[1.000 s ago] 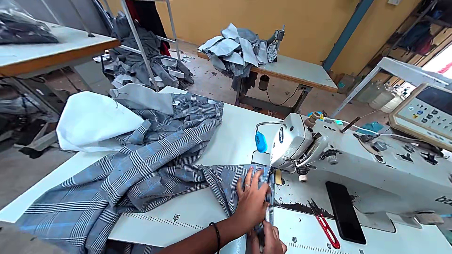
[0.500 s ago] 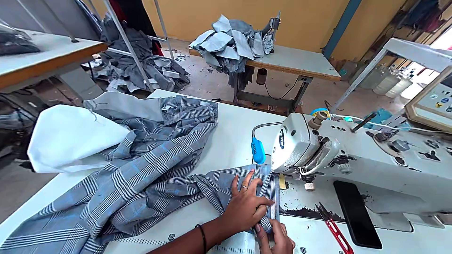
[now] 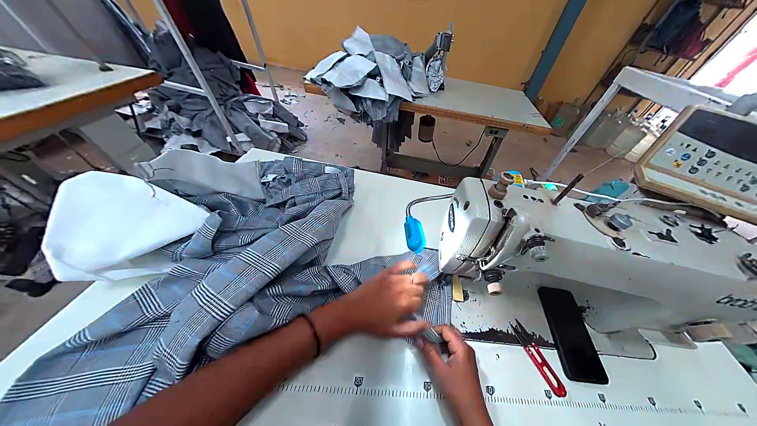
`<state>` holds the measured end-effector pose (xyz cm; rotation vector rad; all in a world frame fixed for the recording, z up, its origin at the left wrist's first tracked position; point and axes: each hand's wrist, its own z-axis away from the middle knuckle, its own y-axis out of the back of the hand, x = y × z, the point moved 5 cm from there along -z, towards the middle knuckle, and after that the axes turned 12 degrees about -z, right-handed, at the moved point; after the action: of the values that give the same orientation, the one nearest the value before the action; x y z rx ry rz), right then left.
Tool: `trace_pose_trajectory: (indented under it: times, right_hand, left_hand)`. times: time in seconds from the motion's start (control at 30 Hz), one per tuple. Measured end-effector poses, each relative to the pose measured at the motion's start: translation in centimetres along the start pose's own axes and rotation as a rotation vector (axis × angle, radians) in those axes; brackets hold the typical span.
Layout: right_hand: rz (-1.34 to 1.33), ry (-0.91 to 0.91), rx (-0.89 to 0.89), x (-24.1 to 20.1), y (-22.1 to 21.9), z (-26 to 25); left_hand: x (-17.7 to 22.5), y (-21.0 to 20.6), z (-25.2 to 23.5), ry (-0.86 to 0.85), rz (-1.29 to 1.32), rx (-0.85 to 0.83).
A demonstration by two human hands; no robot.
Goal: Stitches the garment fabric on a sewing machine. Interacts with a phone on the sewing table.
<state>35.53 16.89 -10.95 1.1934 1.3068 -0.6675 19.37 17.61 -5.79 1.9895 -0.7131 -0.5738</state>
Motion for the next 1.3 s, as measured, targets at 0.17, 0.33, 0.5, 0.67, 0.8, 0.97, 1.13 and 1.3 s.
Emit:
trace_pose_trajectory:
  times: [0.17,0.33,0.5,0.67,0.8,0.97,1.13,1.3]
  right_hand:
    - [0.078,0.094,-0.054,-2.7,0.1,4.4]
    - [0.076,0.001,0.001,-2.2,0.4,6.0]
    - [0.079,-0.037,0.001,-1.9,0.3,5.6]
    - [0.058,-0.049,-0.007,-1.6,0.3,4.2]
    - [0.039,-0.047,0.002,-1.2,0.3,2.4]
    - [0.036,-0.033,0.006,0.0,0.4,-0.2]
    - [0.046,-0.066,-0.022,0.8,0.4,-2.9]
    - [0.059,0.008,-0.135,-0.7,0.8,-0.5]
  left_hand:
    - [8.8,2.1,0.3,0.090,0.103,-0.021]
    - [7.4,-1.1,0.9,0.362,0.126,-0.082]
    - [7.4,-2.3,1.8,0.394,0.059,-0.043]
    - [6.0,-2.8,1.6,0.402,0.103,-0.072]
    - [4.5,-3.4,1.2,0.409,0.115,-0.054]
    - [2.0,-4.4,0.5,0.384,0.201,-0.093]
    - [-2.0,-4.3,-0.4,0.141,-0.061,0.017]
    - [5.6,1.0,-1.2,0.150,0.061,-0.116]
